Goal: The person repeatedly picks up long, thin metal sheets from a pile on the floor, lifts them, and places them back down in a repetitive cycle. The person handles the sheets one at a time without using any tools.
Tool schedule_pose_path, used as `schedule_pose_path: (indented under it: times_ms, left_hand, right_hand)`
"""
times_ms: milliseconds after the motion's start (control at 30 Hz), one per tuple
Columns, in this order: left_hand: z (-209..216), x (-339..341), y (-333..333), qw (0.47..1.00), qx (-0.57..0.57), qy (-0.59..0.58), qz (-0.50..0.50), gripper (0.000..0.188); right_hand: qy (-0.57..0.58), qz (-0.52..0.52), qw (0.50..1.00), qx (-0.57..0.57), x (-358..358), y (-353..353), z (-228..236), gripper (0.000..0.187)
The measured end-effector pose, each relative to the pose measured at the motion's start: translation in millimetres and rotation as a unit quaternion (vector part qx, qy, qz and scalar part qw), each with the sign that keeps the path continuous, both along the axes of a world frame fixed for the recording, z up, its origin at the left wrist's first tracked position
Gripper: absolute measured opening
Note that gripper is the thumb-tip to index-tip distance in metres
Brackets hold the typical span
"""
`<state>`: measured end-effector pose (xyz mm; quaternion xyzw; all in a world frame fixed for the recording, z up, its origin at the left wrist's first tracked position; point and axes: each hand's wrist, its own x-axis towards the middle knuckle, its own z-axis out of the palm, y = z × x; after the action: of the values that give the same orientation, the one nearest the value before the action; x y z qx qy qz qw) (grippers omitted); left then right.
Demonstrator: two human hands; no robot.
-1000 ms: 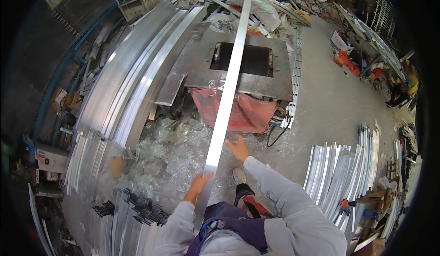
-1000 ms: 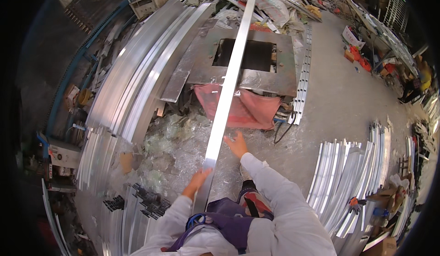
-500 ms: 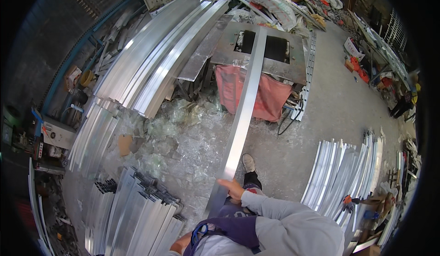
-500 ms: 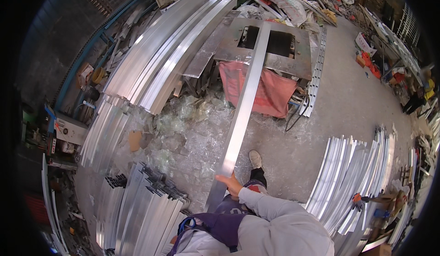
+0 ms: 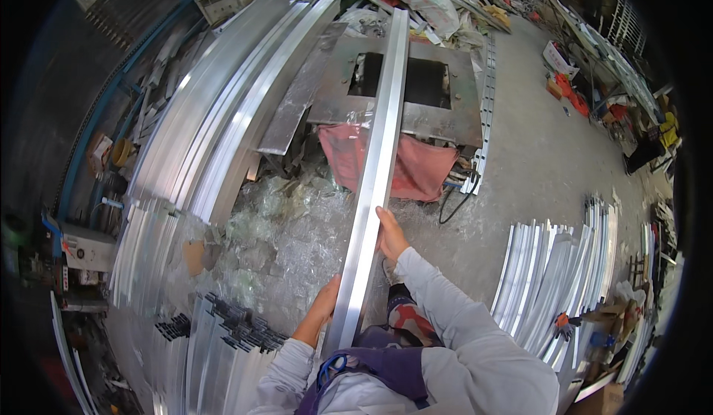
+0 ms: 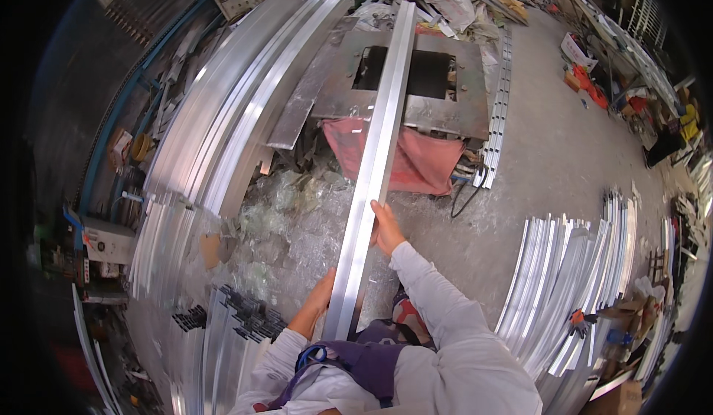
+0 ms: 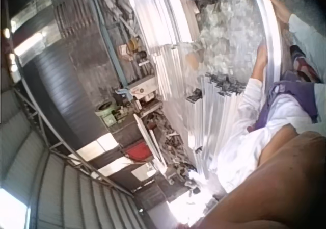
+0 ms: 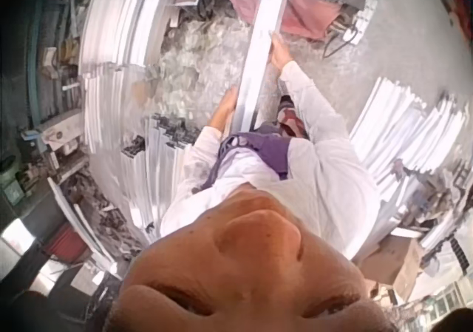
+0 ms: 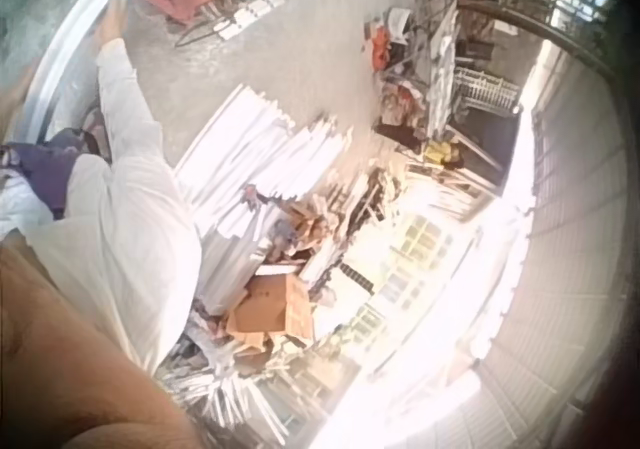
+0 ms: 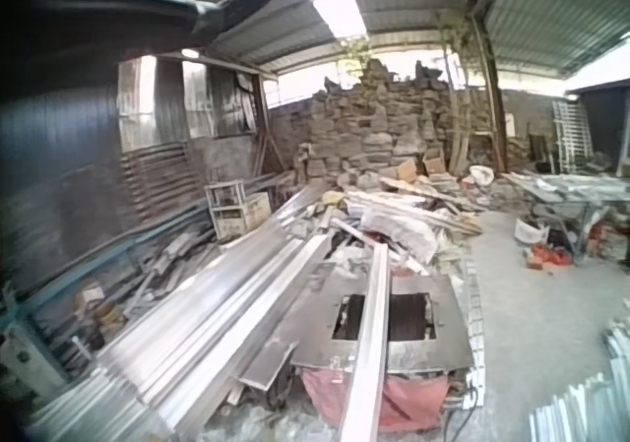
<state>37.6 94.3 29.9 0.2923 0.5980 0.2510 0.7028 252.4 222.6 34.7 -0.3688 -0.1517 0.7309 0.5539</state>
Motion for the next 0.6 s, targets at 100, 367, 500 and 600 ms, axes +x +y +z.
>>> schedule_pose_path:
  times_ms: [100,367,500,600]
  left_hand:
    - [19.4,31.4,57.7,0.999,0.0,0.043,-0.018,0.052]
    - [29.4,60.1,135.9,0.992,0.056,0.067,-0.094,0.068]
    - [39.9,68.4,130.6,0.992,0.038,0.009,-0.116,0.069]
    - [31.9,58.2,112.0,0.984,0.077,-0.011,-0.158,0.069]
  right_hand:
    - [-0.032,-0.043,0.999,0.002,25.3,52.0,-6.0,0.046]
    - [-0.168,-0.072,0.983,-0.005,55.4,115.1,-7.9,0.057]
    - [-0.216,-0.073,0.974,-0.002,57.8,114.5,-10.7,0.054]
    - [-0.255,-0.086,0.963,0.017,47.8,93.0,-20.3,0.052]
